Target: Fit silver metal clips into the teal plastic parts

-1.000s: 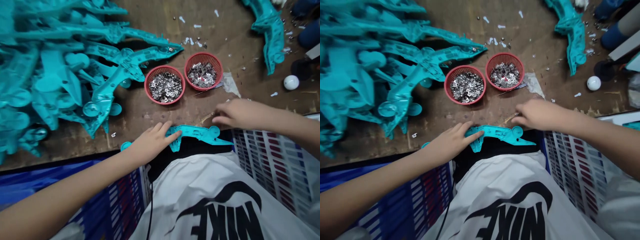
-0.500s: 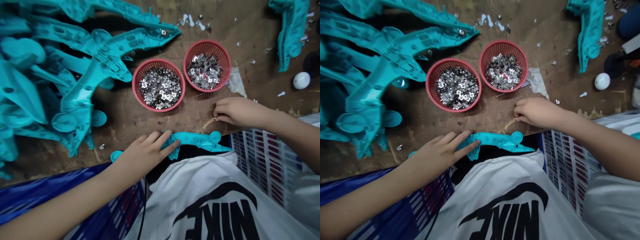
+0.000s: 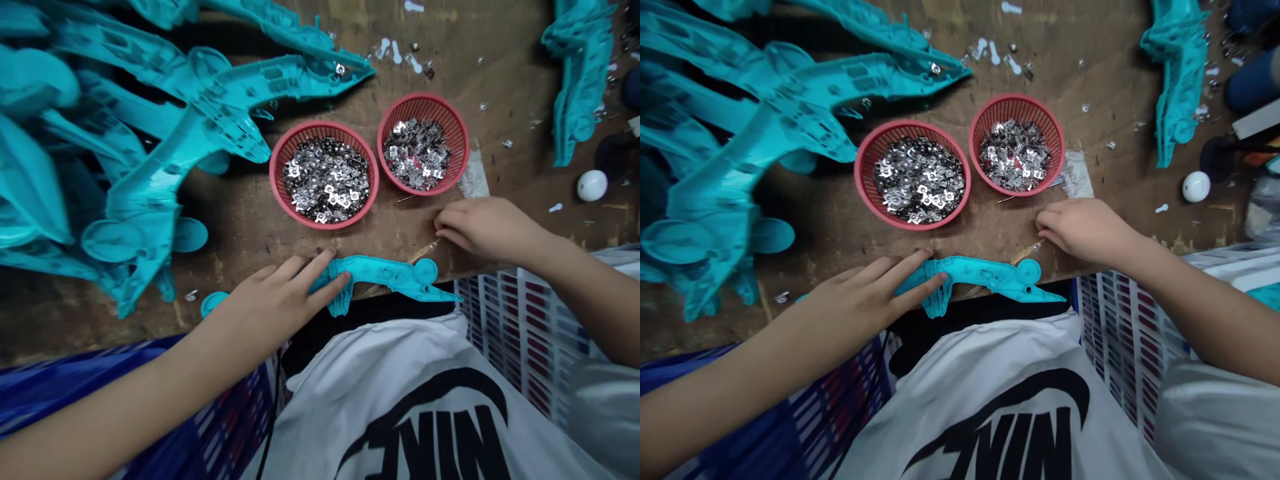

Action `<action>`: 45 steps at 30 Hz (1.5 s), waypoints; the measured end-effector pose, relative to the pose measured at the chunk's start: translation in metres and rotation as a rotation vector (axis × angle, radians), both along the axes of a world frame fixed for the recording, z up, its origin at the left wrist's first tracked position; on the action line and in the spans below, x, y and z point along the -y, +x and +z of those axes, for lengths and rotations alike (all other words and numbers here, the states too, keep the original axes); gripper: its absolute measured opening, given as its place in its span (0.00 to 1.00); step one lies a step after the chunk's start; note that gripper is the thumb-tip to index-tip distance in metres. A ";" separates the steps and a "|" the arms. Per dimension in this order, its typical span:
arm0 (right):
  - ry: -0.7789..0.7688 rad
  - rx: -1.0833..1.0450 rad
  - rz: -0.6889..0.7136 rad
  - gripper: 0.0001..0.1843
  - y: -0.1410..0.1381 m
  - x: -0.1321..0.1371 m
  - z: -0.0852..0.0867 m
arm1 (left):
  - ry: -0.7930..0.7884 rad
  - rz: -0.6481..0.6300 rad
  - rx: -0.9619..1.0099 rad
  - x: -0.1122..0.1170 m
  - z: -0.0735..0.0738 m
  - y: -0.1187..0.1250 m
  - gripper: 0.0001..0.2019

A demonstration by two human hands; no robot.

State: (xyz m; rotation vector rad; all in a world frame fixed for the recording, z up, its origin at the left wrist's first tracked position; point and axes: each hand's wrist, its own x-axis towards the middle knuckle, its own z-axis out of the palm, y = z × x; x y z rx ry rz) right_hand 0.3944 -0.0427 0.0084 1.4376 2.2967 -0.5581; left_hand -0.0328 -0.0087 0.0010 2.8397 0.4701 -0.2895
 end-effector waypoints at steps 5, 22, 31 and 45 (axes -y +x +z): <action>0.024 -0.069 0.027 0.15 0.003 -0.001 0.002 | 0.029 -0.022 -0.026 0.001 0.000 0.003 0.37; 0.098 0.090 0.035 0.16 0.012 -0.005 0.015 | 0.145 -0.068 0.026 0.005 -0.010 0.001 0.37; 0.414 -0.060 -0.180 0.21 -0.014 -0.057 0.013 | 0.119 0.003 -0.009 -0.008 -0.006 0.013 0.36; 0.294 -0.238 -0.322 0.15 -0.024 -0.093 -0.003 | 0.029 0.075 -0.002 -0.013 0.016 0.011 0.14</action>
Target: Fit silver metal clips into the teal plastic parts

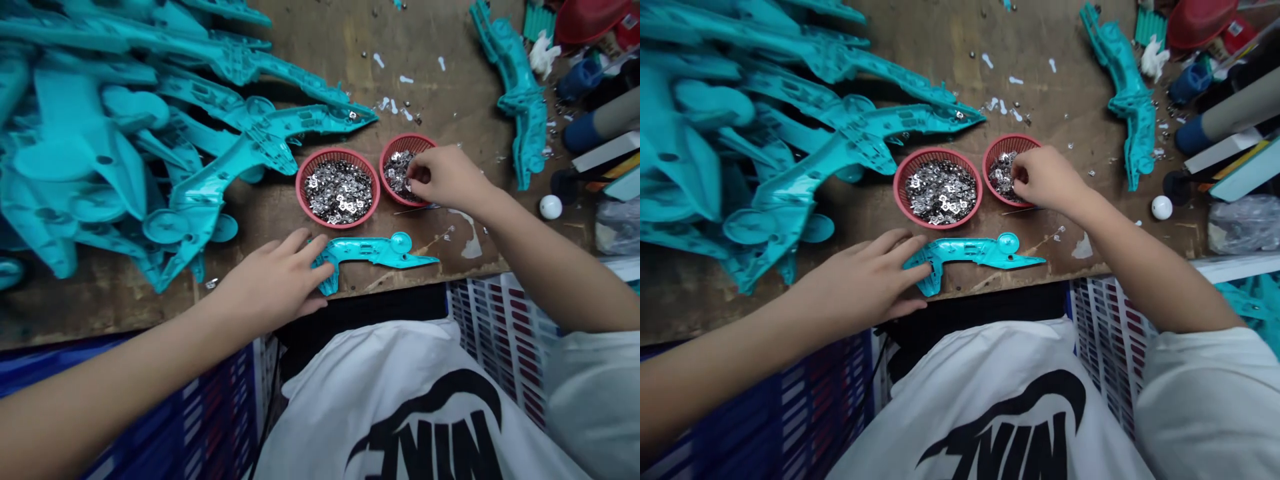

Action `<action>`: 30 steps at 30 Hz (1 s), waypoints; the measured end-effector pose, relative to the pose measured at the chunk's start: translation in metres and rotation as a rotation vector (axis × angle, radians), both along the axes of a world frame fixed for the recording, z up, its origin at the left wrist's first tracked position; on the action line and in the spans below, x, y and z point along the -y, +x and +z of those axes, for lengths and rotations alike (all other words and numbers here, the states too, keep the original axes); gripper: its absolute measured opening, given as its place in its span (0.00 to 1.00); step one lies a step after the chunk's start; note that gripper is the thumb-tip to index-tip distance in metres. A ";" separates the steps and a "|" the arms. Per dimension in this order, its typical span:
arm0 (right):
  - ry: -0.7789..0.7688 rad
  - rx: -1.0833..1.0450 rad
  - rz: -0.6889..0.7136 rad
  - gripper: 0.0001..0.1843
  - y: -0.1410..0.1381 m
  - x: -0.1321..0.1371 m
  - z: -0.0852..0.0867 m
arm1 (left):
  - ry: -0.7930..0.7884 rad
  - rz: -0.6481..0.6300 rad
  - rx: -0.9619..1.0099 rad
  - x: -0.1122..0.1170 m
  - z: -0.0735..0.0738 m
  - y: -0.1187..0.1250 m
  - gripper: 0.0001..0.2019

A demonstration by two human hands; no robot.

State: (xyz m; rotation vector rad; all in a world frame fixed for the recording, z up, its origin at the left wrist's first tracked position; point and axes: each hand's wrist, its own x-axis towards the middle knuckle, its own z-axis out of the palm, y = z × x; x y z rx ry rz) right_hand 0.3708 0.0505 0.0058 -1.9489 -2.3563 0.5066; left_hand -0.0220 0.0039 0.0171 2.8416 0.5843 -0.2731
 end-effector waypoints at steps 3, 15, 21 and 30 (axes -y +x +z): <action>0.075 -0.030 -0.098 0.18 -0.007 0.007 -0.004 | 0.044 -0.026 0.035 0.006 -0.003 0.001 0.16; 0.239 -0.258 -0.252 0.21 -0.051 0.070 -0.010 | 0.055 -0.060 -0.068 0.021 -0.022 0.015 0.39; 0.410 -0.145 -0.403 0.21 -0.020 0.064 -0.006 | 0.038 -0.024 -0.081 0.027 -0.023 0.016 0.43; 0.052 -0.420 -0.226 0.17 -0.091 0.106 -0.004 | 0.098 -0.029 -0.091 0.027 -0.021 0.023 0.40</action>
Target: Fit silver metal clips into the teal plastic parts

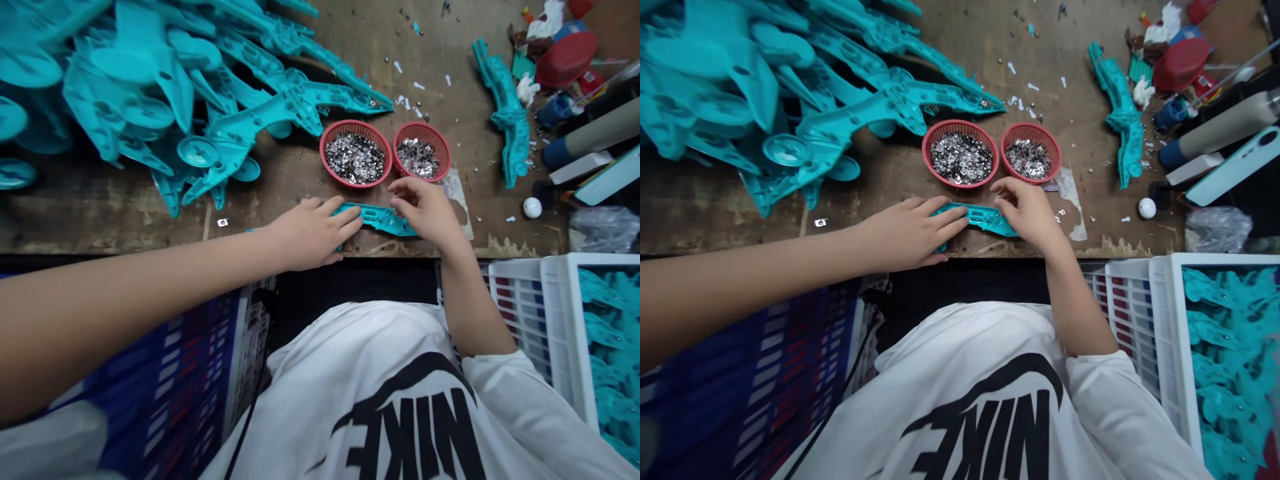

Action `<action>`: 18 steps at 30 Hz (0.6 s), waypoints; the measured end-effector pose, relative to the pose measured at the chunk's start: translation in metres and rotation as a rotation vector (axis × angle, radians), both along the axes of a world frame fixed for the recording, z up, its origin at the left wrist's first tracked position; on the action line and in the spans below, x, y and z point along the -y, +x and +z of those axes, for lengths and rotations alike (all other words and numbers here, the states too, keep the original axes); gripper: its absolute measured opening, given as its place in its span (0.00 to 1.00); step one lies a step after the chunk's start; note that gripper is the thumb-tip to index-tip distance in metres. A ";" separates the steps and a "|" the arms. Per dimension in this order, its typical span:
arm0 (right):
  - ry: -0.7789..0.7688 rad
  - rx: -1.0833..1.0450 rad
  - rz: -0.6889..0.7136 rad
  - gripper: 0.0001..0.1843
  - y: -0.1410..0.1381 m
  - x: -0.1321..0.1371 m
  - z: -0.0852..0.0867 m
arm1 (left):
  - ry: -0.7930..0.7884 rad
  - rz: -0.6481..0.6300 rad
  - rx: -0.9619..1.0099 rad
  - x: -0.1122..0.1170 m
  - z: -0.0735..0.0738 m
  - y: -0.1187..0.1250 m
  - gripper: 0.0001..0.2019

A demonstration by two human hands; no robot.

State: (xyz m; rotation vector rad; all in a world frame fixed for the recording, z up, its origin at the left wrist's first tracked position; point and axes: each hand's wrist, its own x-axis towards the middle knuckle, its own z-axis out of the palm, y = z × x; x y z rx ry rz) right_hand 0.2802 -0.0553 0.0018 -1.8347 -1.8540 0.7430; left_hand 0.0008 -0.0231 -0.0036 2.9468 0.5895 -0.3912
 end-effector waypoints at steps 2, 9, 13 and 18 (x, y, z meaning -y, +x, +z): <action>-0.057 0.020 0.034 0.14 -0.013 0.002 -0.002 | 0.000 0.004 0.018 -0.001 -0.002 0.000 0.40; -0.146 0.148 0.122 0.20 -0.020 -0.005 -0.001 | -0.032 0.012 0.054 -0.002 -0.010 -0.002 0.42; -0.138 0.219 0.188 0.21 -0.020 -0.010 0.001 | -0.043 0.009 0.034 -0.003 -0.007 0.000 0.43; -0.158 0.203 0.137 0.18 -0.018 -0.012 0.005 | -0.032 -0.005 -0.015 -0.002 -0.003 0.002 0.44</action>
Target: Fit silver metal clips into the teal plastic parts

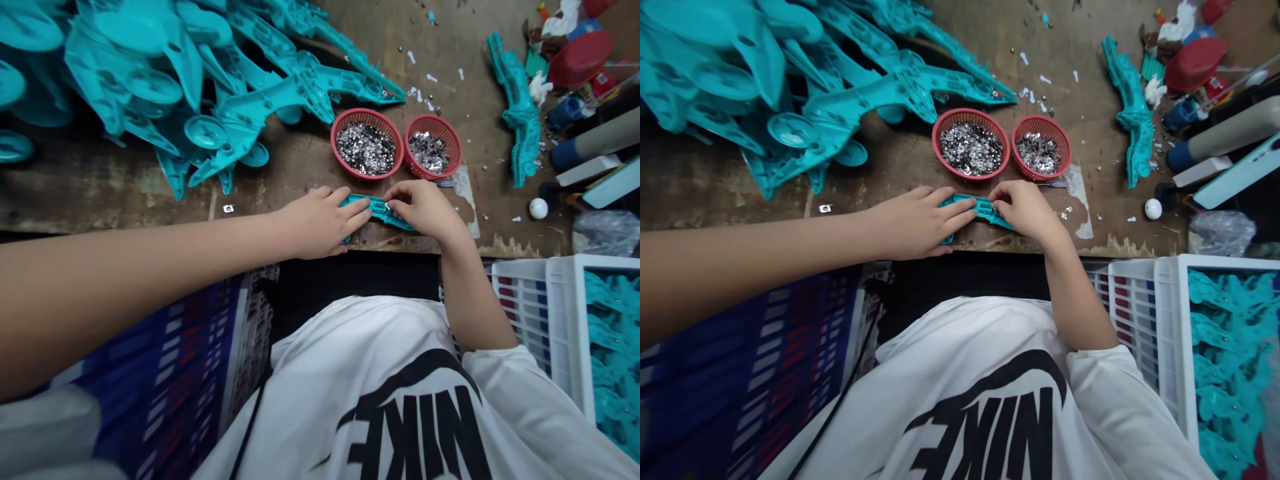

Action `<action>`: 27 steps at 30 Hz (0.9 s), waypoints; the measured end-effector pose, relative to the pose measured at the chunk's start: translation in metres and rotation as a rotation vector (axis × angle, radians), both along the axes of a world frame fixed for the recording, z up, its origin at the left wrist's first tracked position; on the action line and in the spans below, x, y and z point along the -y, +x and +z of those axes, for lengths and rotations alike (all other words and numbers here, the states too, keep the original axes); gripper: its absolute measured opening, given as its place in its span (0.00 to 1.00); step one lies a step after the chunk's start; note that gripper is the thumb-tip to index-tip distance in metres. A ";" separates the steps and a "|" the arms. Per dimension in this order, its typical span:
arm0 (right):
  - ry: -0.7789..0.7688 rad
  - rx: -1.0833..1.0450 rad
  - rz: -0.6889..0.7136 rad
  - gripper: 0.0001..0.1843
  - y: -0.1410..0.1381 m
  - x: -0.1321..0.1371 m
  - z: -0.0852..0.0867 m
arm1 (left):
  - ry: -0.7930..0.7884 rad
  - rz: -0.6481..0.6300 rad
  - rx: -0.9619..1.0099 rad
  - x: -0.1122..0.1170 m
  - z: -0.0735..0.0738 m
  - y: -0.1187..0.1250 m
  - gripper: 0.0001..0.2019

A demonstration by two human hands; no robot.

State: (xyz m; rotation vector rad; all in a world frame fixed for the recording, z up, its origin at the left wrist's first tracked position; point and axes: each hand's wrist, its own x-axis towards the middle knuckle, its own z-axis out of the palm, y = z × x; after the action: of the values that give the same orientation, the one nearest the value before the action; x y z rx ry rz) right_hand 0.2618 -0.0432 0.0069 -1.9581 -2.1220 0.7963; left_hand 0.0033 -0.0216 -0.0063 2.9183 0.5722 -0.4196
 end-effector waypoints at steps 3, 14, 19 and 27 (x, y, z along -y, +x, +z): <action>0.006 -0.006 0.002 0.16 0.001 0.000 0.002 | -0.010 0.004 -0.010 0.000 0.001 0.000 0.44; 0.097 0.098 -0.005 0.17 -0.015 0.013 -0.005 | 0.034 -0.019 -0.084 0.002 0.006 0.002 0.44; 0.195 -0.079 -0.106 0.13 -0.007 0.015 -0.010 | 0.028 -0.015 -0.026 0.000 0.004 0.001 0.43; 0.429 -0.292 -0.188 0.11 -0.002 0.016 -0.028 | 0.019 -0.011 -0.023 -0.001 0.005 0.002 0.42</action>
State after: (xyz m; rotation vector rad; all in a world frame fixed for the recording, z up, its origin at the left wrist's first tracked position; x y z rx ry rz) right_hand 0.2594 -0.0594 -0.0207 -1.6677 -1.7353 0.5032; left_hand 0.0050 -0.0206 -0.0015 2.9400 0.5672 -0.4522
